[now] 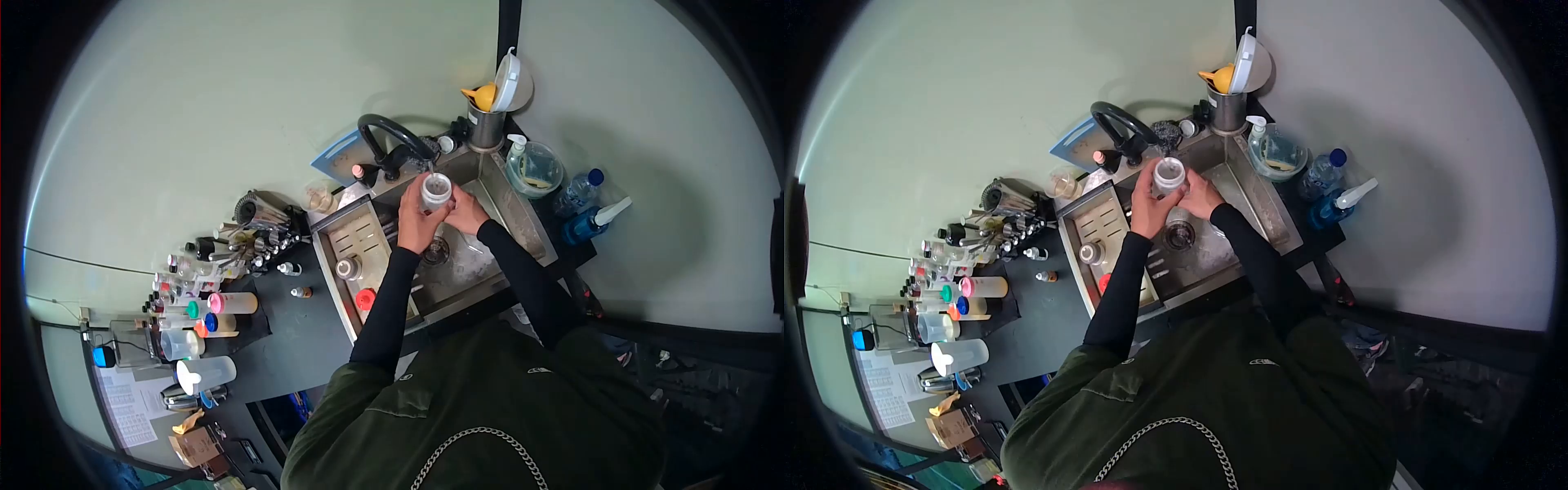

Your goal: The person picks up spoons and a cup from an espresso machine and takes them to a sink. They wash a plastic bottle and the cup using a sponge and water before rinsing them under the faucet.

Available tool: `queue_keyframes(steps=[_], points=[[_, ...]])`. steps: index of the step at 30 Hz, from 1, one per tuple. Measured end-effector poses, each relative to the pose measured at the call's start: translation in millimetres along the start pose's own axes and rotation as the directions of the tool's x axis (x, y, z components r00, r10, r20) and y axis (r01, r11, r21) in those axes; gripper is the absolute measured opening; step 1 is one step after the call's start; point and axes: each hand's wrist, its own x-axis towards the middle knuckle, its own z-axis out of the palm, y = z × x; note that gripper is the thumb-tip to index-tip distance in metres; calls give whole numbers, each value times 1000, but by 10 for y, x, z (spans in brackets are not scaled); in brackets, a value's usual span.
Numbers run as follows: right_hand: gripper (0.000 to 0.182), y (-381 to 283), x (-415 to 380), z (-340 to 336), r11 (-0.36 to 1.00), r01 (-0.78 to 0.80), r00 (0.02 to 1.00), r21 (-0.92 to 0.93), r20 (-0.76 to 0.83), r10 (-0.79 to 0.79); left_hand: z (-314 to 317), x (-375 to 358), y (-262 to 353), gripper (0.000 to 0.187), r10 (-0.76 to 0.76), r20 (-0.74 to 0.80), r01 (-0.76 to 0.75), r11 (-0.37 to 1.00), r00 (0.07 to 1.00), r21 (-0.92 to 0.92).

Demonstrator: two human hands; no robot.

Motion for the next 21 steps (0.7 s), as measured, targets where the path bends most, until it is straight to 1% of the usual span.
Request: queue_keyframes(steps=[1, 2, 3, 4, 5, 6, 7, 8, 9, 11, 12, 13, 14, 15, 16, 17, 18, 19, 20, 21], points=[[68, 14, 21, 19, 999, 47, 998, -2, -34, -48, -2, -14, -1, 67, -6, -4, 6, 1000, 1000, 4], [66, 21, 51, 33, 992, 123, 988, -19, -88, -124, 4, -6, 18, 67, -58, -6, 57, 997, 998, -48], [66, 27, 81, 37, 992, 128, 988, -19, -84, -130, 11, 10, 22, 66, -106, -7, 104, 990, 994, -100], [67, 33, 112, 29, 980, 177, 977, -92, -102, -186, -8, 25, 74, 66, -133, -13, 129, 977, 991, -171], [67, 44, 135, 15, 961, 220, 963, -166, -118, -241, 11, 35, 31, 66, -130, -16, 125, 977, 991, -171], [67, 34, 148, -20, 961, 222, 963, -167, -118, -242, 60, 21, -81, 66, -194, -22, 177, 931, 981, -318], [69, 1, 149, -74, 979, 134, 991, -156, -10, -137, 92, 22, -137, 66, -257, -17, 221, 860, 966, -459], [72, -26, 133, -120, 987, 41, 995, -155, 98, -26, 94, 29, -209, 67, -285, 6, 255, 846, 959, -468], [72, -99, 88, -165, 987, 38, 995, -156, 96, -23, 98, 13, -242, 67, -286, 9, 257, 845, 958, -469], [76, -251, 14, -241, 971, -47, 986, -236, 143, 82, 118, 15, -273, 68, -357, 124, 369, 785, 926, -497], [76, -194, 9, -221, 971, -52, 987, -235, 138, 87, 147, 8, -279, 67, -350, 114, 358, 787, 930, -502], [77, -116, 7, -180, 936, -50, 993, -348, 87, 86, 179, -1, -285, 67, -350, 121, 362, 785, 929, -502], [79, -50, 1, -149, 888, -52, 996, -456, 37, 78, 209, -5, -292, 62, -367, 105, 372, 804, 924, -464], [79, -24, -18, -137, 888, -57, 996, -456, 34, 81, 235, -6, -304, 57, -383, 86, 381, 821, 920, -426], [80, -13, -36, -132, 899, -27, 998, -438, 35, 47, 196, 47, -197, 57, -380, 90, 381, 821, 921, -426], [81, -1, -59, -129, 907, 3, 999, -420, 35, 12, 143, 104, -94, 50, -435, 82, 442, 868, 897, -228], [81, -107, -111, -151, 908, -2, 999, -420, 31, 16, 105, 136, -20, 44, -487, 61, 489, 872, 871, -20], [80, -322, -170, -198, 824, 36, 999, -565, 13, -35, 140, 141, -114, 44, -485, 65, 487, 873, 872, -19], [80, -459, -195, -227, 715, 68, 996, -696, 2, -93, 190, 179, -253, 41, -512, 68, 516, 841, 856, -163], [80, -485, -193, -228, 715, 67, 995, -696, -4, -97, 240, 229, -414, 40, -537, 74, 532, 790, 841, -304]])
